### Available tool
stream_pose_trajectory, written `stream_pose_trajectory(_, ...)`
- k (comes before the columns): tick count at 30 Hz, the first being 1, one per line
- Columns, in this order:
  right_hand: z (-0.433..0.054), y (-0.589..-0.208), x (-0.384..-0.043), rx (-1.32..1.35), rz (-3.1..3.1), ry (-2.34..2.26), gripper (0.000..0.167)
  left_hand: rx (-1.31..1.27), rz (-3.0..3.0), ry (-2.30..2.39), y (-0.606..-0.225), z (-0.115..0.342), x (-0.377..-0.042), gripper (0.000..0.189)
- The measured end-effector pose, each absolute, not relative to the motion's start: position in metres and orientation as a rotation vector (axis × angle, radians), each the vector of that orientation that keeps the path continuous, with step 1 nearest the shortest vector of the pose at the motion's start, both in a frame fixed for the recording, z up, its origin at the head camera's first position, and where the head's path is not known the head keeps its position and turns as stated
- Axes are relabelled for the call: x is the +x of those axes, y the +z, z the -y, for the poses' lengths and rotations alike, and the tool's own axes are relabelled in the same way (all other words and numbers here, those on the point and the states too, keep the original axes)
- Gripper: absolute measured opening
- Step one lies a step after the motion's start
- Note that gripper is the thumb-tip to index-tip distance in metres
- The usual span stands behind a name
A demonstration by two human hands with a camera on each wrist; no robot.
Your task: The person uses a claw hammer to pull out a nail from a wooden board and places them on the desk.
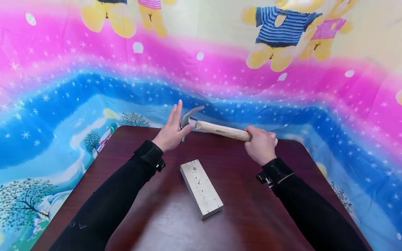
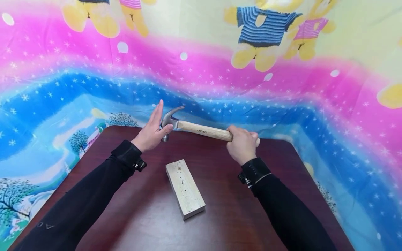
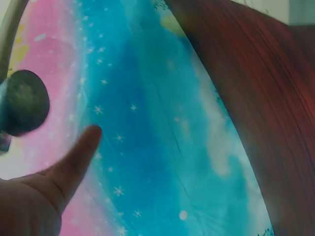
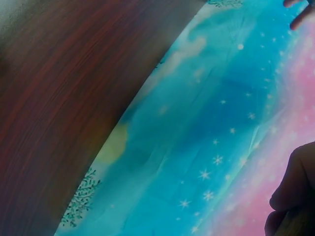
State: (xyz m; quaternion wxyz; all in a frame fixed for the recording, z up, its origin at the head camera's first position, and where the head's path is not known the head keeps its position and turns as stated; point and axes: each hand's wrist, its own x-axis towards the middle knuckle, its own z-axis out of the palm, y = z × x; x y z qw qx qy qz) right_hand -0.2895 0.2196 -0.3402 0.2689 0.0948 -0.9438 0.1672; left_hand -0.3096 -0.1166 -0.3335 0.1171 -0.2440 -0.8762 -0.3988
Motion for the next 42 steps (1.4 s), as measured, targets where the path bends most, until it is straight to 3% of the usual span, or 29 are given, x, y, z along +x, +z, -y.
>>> stream_pose_trajectory(20,-0.211,-0.328,-0.285,0.35,2.448,0.369,0.034,-0.836,2.371,-1.407,-0.32,0.106,-0.301,0.065)
stream_pose_trajectory(29,-0.209,-0.33,-0.279,0.371,2.459,0.351,0.034,-0.807,2.373,-1.532,-0.329,0.107,-0.298,0.035)
stream_pose_trajectory(42,-0.212,-0.334,-0.275,0.515,2.286,0.492,0.033,-0.756,2.308,-1.738,-0.34,0.12,-0.295,0.032)
